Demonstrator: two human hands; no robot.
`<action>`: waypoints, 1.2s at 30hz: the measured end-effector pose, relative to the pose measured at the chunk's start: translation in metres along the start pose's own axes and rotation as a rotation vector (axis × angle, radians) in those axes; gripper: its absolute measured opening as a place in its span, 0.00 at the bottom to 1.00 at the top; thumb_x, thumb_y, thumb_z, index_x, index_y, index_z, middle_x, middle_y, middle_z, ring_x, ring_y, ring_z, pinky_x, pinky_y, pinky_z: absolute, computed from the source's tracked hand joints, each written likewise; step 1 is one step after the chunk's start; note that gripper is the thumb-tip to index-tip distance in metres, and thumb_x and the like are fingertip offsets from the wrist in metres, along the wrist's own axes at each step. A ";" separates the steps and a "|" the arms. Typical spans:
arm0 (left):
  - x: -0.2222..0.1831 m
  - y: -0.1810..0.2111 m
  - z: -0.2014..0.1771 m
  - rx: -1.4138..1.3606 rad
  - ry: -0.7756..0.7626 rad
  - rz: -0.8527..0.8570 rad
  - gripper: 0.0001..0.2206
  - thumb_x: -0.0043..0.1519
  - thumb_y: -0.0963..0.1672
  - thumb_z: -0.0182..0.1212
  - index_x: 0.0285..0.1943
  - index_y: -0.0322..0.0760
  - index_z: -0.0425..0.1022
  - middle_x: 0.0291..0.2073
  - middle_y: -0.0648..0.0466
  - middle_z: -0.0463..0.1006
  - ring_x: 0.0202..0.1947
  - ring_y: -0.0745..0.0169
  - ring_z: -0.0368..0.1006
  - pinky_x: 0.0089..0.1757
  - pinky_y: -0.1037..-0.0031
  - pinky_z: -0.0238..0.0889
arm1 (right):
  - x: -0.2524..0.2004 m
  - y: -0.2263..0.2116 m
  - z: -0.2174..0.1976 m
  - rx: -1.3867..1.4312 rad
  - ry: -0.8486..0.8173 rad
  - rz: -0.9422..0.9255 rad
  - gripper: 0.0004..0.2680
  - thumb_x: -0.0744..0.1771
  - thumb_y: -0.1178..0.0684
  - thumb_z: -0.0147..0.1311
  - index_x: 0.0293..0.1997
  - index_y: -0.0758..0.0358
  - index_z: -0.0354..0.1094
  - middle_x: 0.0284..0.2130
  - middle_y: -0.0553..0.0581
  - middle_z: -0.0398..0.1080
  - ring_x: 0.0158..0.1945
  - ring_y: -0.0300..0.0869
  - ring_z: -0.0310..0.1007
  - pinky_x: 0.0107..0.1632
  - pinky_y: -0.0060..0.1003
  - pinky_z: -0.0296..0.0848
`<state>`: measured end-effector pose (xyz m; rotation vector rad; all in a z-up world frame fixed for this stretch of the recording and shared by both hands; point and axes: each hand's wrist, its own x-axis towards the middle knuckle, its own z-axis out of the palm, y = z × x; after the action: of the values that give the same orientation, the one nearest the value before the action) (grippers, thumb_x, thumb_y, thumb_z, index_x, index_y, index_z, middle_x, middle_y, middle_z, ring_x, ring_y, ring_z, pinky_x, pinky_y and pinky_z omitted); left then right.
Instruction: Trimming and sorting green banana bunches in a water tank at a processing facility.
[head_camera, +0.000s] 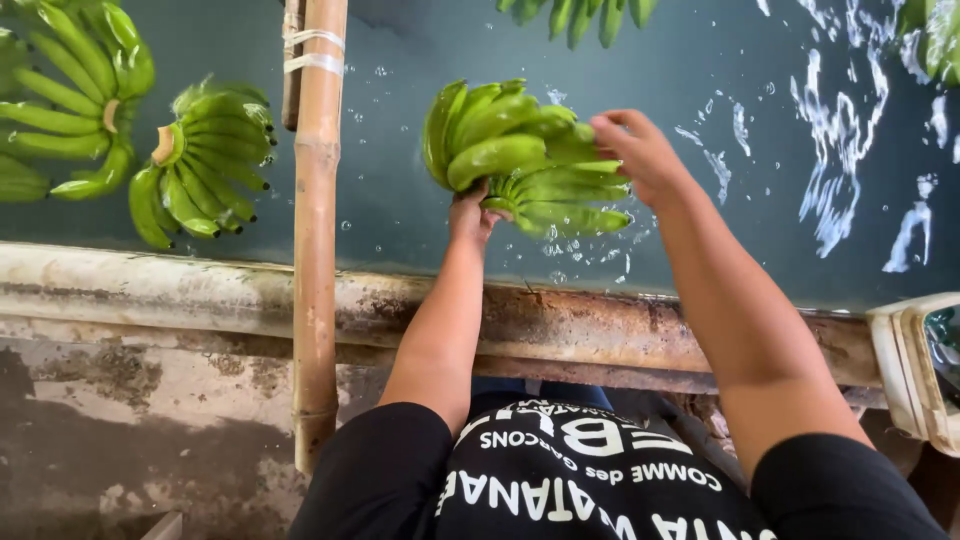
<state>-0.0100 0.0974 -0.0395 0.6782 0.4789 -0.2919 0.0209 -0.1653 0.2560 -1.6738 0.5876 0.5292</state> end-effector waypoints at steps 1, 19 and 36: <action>0.014 -0.001 -0.005 0.019 0.115 0.000 0.21 0.63 0.41 0.66 0.65 0.41 0.67 0.51 0.44 0.79 0.37 0.40 0.77 0.28 0.45 0.58 | -0.003 0.002 -0.015 0.024 0.093 -0.054 0.16 0.68 0.42 0.57 0.59 0.56 0.67 0.45 0.51 0.75 0.49 0.38 0.73 0.46 0.37 0.68; 0.076 0.149 0.098 1.284 0.649 1.101 0.22 0.55 0.39 0.67 0.59 0.37 0.70 0.60 0.43 0.72 0.65 0.43 0.64 0.64 0.55 0.56 | -0.181 0.256 -0.140 -1.011 0.764 -0.273 0.06 0.72 0.49 0.58 0.42 0.57 0.76 0.33 0.58 0.75 0.39 0.54 0.75 0.46 0.48 0.73; 0.293 0.027 0.216 1.423 0.368 0.556 0.21 0.62 0.53 0.63 0.55 0.35 0.73 0.48 0.44 0.77 0.52 0.40 0.72 0.52 0.55 0.65 | -0.195 0.244 -0.125 -0.938 0.808 -0.225 0.04 0.70 0.51 0.60 0.42 0.57 0.75 0.31 0.57 0.73 0.34 0.51 0.74 0.42 0.46 0.72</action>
<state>0.3211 -0.0559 -0.0289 2.2317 0.3520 0.0815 -0.2817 -0.3072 0.2172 -2.8443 0.7575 -0.1192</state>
